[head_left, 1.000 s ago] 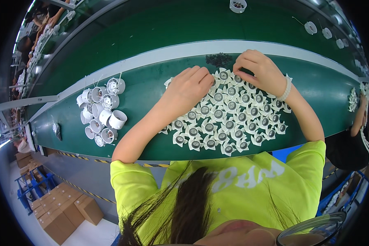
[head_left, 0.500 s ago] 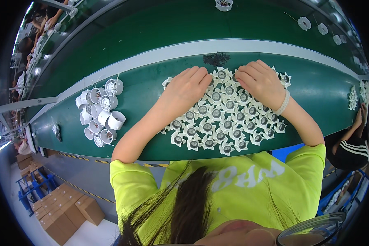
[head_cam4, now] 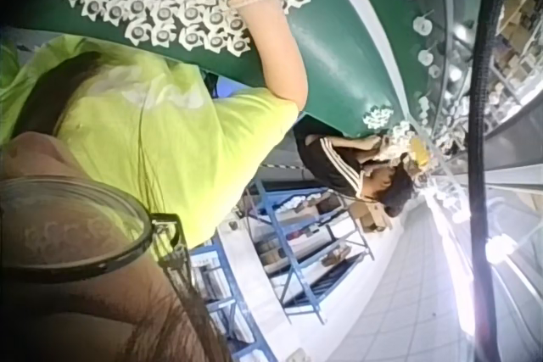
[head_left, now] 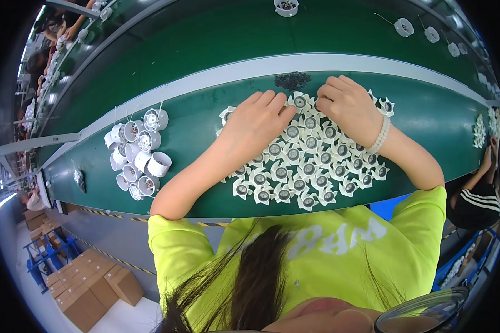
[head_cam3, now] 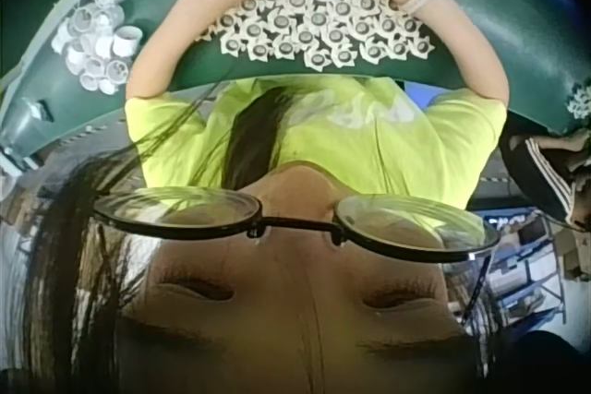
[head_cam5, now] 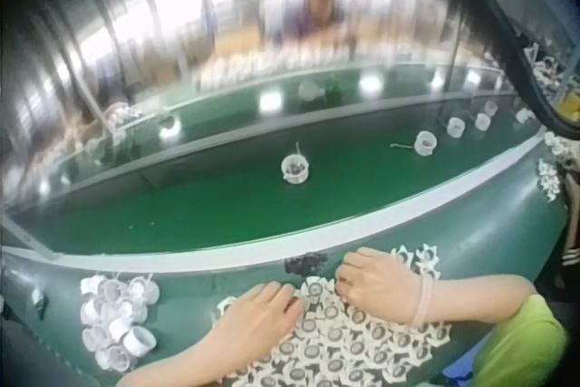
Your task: Sorting and assembling small white electronic parts into plastic containers on an assembly line.
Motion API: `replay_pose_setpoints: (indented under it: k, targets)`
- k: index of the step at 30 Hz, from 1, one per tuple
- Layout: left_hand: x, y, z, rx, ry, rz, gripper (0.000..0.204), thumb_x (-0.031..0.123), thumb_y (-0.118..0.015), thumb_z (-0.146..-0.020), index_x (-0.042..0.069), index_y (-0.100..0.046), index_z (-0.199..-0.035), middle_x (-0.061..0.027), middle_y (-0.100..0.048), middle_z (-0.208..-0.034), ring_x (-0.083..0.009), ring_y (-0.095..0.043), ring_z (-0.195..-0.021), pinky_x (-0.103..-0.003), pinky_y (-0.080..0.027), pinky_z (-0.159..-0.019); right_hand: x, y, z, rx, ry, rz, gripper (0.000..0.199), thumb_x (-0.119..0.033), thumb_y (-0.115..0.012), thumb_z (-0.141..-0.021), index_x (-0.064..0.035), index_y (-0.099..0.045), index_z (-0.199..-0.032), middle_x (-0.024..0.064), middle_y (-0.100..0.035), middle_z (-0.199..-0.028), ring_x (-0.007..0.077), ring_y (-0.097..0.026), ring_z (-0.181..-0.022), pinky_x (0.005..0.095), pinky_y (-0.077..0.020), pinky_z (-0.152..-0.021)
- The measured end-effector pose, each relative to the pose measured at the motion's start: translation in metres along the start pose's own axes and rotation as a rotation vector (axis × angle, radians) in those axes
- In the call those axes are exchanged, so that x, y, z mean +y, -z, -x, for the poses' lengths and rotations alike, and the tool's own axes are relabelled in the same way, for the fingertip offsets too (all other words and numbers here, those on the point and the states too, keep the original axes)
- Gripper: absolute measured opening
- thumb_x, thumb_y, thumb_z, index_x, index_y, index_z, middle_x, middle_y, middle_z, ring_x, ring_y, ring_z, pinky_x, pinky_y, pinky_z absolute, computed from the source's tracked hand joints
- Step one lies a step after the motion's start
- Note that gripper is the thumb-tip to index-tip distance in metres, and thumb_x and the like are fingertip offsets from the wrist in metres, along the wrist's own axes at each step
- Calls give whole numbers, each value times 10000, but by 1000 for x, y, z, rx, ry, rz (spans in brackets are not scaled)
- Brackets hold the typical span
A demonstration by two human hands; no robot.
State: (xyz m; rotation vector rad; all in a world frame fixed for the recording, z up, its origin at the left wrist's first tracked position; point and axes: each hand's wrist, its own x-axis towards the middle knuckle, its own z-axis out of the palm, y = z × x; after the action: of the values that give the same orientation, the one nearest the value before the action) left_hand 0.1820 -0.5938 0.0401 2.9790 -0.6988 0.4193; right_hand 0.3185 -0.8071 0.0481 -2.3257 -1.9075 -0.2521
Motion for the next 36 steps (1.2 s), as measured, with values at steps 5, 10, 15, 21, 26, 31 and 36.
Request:
replay_pose_setpoints:
  k: [5,10,15,21,26,31,36]
  targets:
    - [-2,-1,-12,11,-8,-20,139,66,-632,-784,54,-615,-921,-75,-565,-915,-212,-539,-816,-303,-466,-784,18,1,-11,-83,3,-92,56,-120,-728,-803,-94,-707,-847,2,-668,-863,187,-584,-786,306,-490,-764]
    - [1,2,-13,-55,-11,-3,77,61,-613,-798,54,-585,-869,-70,-553,-891,-236,-558,-813,-341,-485,-778,33,-22,-13,147,9,-145,104,-129,-730,-798,-110,-733,-900,-11,-667,-830,182,-584,-782,299,-493,-755]
    - [-13,15,-14,-123,64,83,85,76,-622,-805,43,-626,-883,-53,-617,-884,-252,-617,-810,-360,-510,-744,37,-31,-14,212,97,-101,129,-134,-733,-805,-109,-738,-932,-18,-668,-848,177,-582,-769,293,-495,-749]
    - [-48,-12,-14,138,147,127,99,84,-629,-835,47,-660,-921,-65,-641,-881,-242,-626,-814,-346,-527,-755,37,-33,-18,218,164,2,103,-125,-736,-819,-98,-703,-913,-23,-662,-874,171,-587,-761,286,-497,-751]
    - [-60,-29,-20,185,176,219,109,109,-633,-869,55,-660,-959,-52,-641,-897,-235,-636,-838,-347,-532,-758,37,-42,-19,243,147,35,104,-115,-735,-813,-101,-673,-896,-24,-652,-894,166,-591,-764,280,-497,-748]
    - [-64,-36,-27,135,184,225,103,117,-632,-884,54,-657,-961,-51,-636,-906,-231,-636,-838,-348,-532,-741,36,-43,-18,286,102,28,114,-108,-730,-807,-107,-658,-895,-18,-643,-903,167,-593,-765,276,-497,-747]
    - [-63,-39,-31,110,150,160,82,110,-627,-887,47,-648,-936,-54,-620,-892,-231,-629,-817,-345,-530,-718,24,-29,-16,311,54,-54,118,-109,-730,-813,-106,-651,-900,-11,-638,-906,175,-597,-765,276,-500,-750]
